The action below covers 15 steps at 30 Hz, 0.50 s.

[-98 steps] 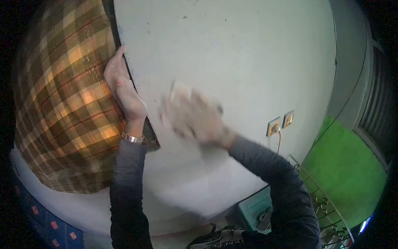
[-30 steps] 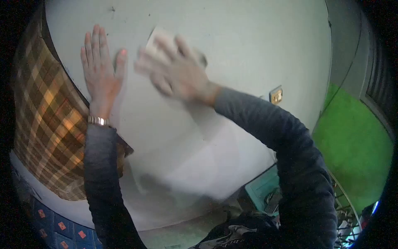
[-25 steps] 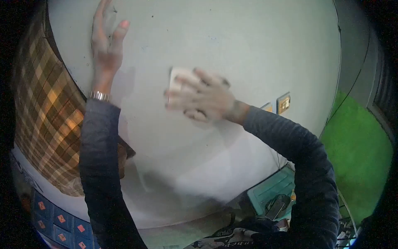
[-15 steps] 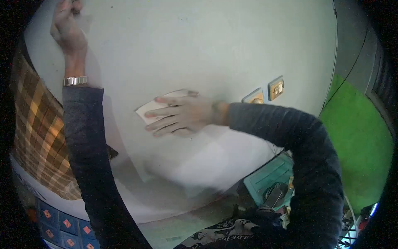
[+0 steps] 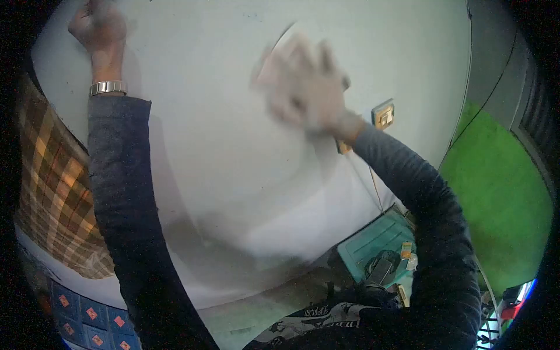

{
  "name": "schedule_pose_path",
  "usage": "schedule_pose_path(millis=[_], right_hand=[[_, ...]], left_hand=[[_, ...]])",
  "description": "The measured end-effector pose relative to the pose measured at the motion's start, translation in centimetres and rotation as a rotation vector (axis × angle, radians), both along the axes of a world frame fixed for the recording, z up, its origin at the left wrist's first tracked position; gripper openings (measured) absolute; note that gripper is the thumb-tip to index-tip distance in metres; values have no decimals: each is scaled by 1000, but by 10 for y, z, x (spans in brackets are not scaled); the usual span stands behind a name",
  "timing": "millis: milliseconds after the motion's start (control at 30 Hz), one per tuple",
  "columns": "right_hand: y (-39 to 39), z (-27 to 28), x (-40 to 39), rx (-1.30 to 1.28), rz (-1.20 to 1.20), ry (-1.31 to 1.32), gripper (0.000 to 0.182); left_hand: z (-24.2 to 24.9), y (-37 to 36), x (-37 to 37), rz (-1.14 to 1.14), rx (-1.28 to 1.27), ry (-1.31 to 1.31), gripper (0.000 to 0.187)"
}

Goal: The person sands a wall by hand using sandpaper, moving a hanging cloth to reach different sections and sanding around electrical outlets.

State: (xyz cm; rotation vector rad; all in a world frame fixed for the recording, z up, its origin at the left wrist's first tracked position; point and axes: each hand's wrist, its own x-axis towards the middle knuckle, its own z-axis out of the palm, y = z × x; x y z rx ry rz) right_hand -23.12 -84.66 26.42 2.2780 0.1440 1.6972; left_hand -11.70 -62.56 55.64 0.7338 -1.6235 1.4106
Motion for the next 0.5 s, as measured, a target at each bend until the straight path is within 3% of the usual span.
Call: schedule_pose_path(millis=[33, 100, 167, 200, 233, 300, 333, 400, 433, 467, 500], right_hand=[[-6, 21, 11, 338, 14, -249, 53], [3, 42, 28, 523, -6, -467, 54], [42, 18, 12, 192, 50, 43, 56], [56, 4, 4, -128, 18, 304, 58], [46, -7, 9, -135, 12, 301, 58], [20, -40, 15, -552, 247, 198, 60], [7, -22, 3, -245, 247, 369, 59], [-12, 17, 1, 171, 166, -135, 59], [-15, 39, 10, 305, -26, -369, 61], [-5, 52, 17, 396, -27, -435, 60], [4, 61, 23, 482, -29, -504, 60]], left_hand=[[-4, -3, -3, 28, -6, 7, 38], [-9, -2, -10, 7, -11, 63, 38], [-7, -1, -7, -6, -9, 93, 39], [-5, 1, -1, -55, -18, 101, 40], [-5, 2, 3, -104, -32, 116, 40], [-3, 2, 1, -43, -23, 100, 42], [2, -3, 4, -73, -29, 76, 42], [1, -3, 4, -101, -36, 63, 42], [-3, -1, -6, -57, -49, 81, 43], [-7, -2, -11, -15, -62, 103, 43], [40, 14, 60, -191, 189, 194, 43]])
